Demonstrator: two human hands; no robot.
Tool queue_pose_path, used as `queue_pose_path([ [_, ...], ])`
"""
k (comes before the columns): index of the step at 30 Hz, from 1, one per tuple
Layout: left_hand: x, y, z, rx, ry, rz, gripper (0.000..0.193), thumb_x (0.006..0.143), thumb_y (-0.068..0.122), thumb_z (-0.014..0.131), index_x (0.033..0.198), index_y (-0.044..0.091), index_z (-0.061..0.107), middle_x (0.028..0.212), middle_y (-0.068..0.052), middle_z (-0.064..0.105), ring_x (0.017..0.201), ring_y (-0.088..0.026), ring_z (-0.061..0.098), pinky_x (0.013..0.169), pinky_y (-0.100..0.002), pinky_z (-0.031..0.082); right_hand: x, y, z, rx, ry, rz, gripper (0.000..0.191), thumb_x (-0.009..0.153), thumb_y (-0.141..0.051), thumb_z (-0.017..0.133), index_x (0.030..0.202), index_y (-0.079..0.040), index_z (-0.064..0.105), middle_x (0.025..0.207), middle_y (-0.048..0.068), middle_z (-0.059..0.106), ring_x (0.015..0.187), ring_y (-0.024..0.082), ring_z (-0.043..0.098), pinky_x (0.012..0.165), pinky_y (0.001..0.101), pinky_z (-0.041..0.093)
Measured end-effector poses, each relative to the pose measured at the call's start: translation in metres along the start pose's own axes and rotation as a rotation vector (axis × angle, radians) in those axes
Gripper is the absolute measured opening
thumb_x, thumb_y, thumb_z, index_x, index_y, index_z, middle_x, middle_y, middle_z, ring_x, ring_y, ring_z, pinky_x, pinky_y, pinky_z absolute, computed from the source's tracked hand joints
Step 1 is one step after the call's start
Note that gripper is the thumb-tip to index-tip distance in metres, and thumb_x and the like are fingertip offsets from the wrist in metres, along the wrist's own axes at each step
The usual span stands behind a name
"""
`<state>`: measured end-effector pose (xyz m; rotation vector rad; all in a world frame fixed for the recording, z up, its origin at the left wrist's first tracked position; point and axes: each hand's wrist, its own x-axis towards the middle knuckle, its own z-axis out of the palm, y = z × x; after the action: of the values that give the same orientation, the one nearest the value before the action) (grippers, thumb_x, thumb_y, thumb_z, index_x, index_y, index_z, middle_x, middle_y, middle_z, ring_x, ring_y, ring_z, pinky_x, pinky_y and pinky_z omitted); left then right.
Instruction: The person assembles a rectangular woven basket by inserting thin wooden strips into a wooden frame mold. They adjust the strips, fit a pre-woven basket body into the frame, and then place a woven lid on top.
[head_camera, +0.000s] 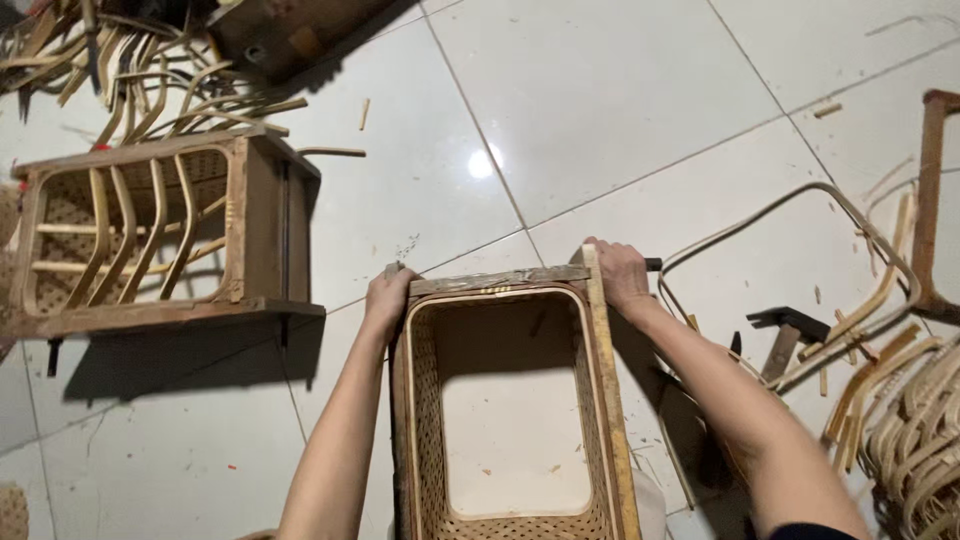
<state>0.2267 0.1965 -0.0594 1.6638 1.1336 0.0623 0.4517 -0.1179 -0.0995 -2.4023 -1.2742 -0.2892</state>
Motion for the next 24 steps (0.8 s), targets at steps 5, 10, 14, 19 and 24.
queue_pose_path([
  [5,0.002,0.002,-0.004,0.049,0.036,-0.003,0.038,0.082,0.035,0.062,0.094,0.002,0.076,0.089,-0.015,0.076,0.084,-0.025,0.070,0.080,-0.037,0.054,0.050,0.011,0.003,-0.124,-0.880,-0.010,0.024,0.087,-0.035,0.072,0.094,-0.013,0.072,0.071,0.004,0.063,0.070,0.019,0.061,0.065,0.0347,0.049],
  [10,0.002,0.002,-0.004,0.145,0.062,0.043,0.041,0.083,0.039,0.062,0.097,0.002,0.075,0.094,-0.018,0.075,0.088,-0.029,0.069,0.083,-0.040,0.052,0.051,0.011,0.013,-0.087,-0.910,0.142,0.025,0.106,-0.033,0.063,0.100,-0.011,0.073,0.078,0.007,0.069,0.072,0.019,0.066,0.067,0.0352,0.056],
  [14,0.003,-0.001,-0.003,0.085,0.062,0.023,0.044,0.081,0.041,0.063,0.097,0.002,0.076,0.095,-0.018,0.077,0.091,-0.028,0.071,0.085,-0.040,0.053,0.008,-0.003,0.010,-0.173,-0.513,0.171,0.017,0.111,-0.021,0.057,0.122,-0.014,0.068,0.082,0.007,0.071,0.077,0.018,0.067,0.075,0.0364,0.058],
  [19,0.004,-0.002,-0.003,0.145,0.089,0.017,0.043,0.081,0.043,0.065,0.100,0.006,0.078,0.097,-0.019,0.077,0.093,-0.029,0.071,0.087,-0.041,0.054,-0.048,-0.023,-0.011,-0.227,0.235,-0.182,0.056,0.101,-0.032,0.052,0.145,0.001,0.045,0.103,0.016,0.074,0.100,0.028,0.071,0.100,0.0452,0.050],
  [24,-0.007,-0.002,-0.001,0.223,0.113,0.053,0.040,0.080,0.043,0.062,0.093,0.009,0.081,0.097,-0.017,0.077,0.091,-0.030,0.071,0.084,-0.041,0.053,-0.078,-0.013,-0.024,0.028,-0.697,0.325,0.063,0.106,-0.042,0.047,0.164,-0.023,0.034,0.099,0.009,0.071,0.096,0.023,0.068,0.103,0.0389,0.050],
])
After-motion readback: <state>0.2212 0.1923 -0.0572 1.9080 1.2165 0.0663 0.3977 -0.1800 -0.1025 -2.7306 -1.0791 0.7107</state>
